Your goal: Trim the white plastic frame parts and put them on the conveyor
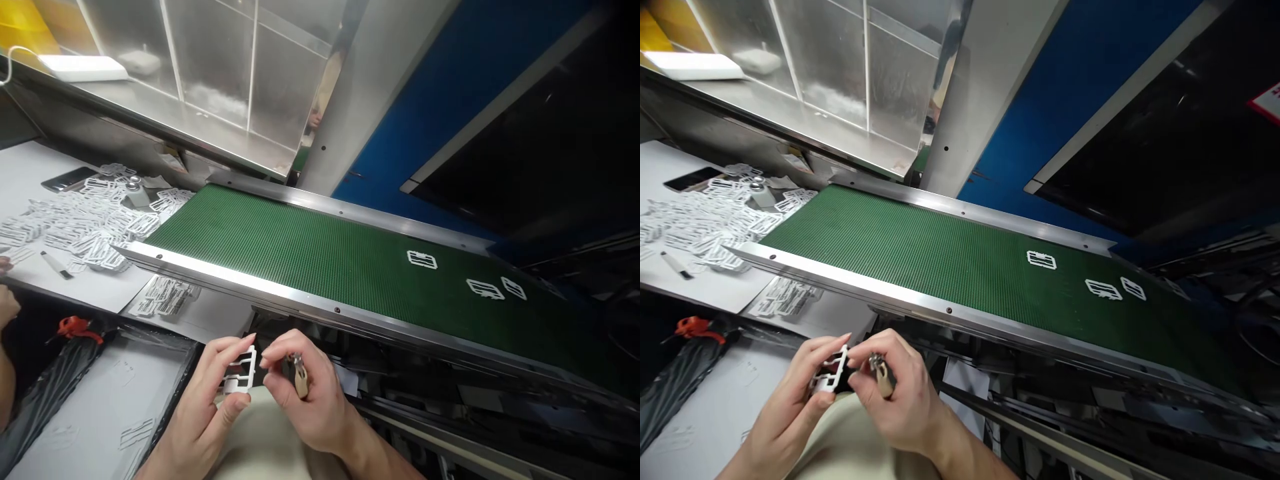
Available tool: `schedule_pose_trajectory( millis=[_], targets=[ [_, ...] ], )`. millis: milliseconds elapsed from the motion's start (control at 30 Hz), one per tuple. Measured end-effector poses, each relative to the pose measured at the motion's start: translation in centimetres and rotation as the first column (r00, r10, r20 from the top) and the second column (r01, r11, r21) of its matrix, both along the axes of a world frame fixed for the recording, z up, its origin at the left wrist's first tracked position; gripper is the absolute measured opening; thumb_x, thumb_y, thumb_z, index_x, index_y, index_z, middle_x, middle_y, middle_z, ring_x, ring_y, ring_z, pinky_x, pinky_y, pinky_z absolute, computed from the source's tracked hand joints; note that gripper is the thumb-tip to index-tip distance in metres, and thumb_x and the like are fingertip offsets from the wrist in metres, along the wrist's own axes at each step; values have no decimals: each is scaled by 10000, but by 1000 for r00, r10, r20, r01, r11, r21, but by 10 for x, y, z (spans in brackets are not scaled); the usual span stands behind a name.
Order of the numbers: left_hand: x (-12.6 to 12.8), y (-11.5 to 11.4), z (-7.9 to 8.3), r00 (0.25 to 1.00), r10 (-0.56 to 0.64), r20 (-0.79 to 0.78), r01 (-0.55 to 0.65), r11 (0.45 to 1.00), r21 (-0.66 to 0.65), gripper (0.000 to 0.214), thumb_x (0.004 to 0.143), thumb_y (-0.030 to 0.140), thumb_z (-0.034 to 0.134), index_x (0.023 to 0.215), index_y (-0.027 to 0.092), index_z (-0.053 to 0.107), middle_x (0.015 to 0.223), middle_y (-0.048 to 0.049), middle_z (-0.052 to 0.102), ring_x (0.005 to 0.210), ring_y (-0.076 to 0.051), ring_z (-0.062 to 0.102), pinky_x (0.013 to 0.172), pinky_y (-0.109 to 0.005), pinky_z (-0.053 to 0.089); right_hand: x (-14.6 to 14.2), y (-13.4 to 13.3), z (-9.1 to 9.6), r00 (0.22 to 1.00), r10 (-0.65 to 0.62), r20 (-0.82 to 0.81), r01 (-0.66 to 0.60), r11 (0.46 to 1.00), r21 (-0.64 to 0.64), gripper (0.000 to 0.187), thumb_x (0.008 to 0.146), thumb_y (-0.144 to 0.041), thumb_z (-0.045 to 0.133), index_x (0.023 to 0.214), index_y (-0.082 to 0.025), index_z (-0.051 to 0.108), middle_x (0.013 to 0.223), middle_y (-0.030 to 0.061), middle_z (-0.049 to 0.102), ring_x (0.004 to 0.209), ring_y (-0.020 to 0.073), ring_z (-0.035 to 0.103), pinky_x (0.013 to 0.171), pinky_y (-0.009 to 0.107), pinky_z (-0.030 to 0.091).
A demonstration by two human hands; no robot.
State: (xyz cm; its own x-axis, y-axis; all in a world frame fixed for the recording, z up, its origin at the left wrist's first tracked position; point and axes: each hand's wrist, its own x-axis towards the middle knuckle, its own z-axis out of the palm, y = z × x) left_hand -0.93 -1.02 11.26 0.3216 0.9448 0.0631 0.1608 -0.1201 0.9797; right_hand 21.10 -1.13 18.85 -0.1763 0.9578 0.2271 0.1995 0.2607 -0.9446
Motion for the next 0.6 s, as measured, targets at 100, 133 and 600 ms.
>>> schedule_pose_trajectory(
  millis=[100,133,600],
  targets=[
    [0,2,3,999,45,-20,-44,997,65,516,1046,435,676,1560,437,634,1445,-76,636,1336,-291,638,1150,-306,514,-3,1,0,999,38,17,-39,998,48,252,1018,-188,738,1247,-284,692,1086,33,733,958,178,701,879,324,577],
    [1,3,4,999,41,-27,-38,995,96,523,1045,423,680,1565,432,629,1442,-78,637,1333,-289,637,1154,-302,510,-4,1,0,999,38,20,-39,998,52,249,1023,-187,733,1249,-283,691,1074,31,730,954,177,698,875,323,574],
    [-2,6,5,983,1,-182,53,955,293,550,1111,458,573,1649,384,489,1465,-68,585,1354,-235,605,1165,-290,546,4,1,-4,999,46,-3,-46,999,4,239,1065,-277,717,1300,-286,675,1019,11,701,896,154,669,837,292,570]
  ],
)
